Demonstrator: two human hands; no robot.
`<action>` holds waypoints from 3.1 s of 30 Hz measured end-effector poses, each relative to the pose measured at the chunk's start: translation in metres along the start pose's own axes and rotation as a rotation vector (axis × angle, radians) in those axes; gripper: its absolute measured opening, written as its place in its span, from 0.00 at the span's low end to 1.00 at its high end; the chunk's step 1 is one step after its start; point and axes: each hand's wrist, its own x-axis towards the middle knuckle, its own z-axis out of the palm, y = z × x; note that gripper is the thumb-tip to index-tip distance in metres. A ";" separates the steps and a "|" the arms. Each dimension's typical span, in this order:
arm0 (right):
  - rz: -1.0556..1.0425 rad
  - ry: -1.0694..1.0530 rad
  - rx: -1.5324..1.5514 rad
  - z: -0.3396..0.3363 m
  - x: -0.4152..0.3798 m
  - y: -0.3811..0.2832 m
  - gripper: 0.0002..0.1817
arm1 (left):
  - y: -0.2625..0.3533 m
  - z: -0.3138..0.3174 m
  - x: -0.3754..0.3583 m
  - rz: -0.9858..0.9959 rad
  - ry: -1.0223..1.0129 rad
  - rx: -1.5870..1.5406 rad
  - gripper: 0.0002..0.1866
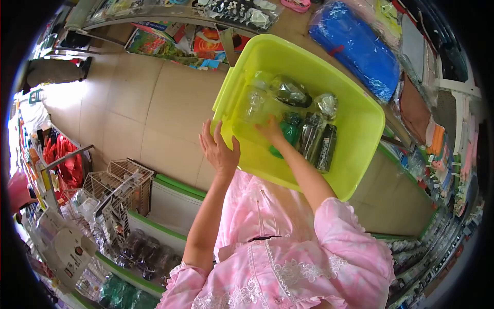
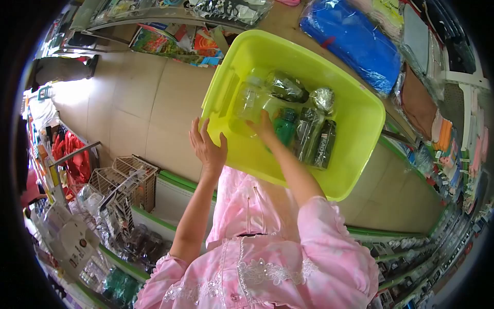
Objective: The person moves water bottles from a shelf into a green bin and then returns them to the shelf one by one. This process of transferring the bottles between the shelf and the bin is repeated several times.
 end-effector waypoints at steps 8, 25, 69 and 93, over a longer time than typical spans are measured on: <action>0.369 0.130 0.338 0.060 0.072 0.016 0.62 | 0.004 0.002 0.001 -0.017 -0.052 0.031 0.26; 0.287 -0.573 0.901 -0.051 -0.040 -0.015 0.35 | 0.003 0.005 -0.002 0.005 0.048 0.019 0.27; -0.826 -1.362 -0.564 0.020 -0.358 0.019 0.53 | -0.015 -0.178 -0.450 -0.751 0.534 -1.125 0.48; -0.971 -1.486 -0.849 -0.005 -0.372 0.166 0.41 | 0.131 -0.085 -0.646 -1.399 0.631 -0.599 0.32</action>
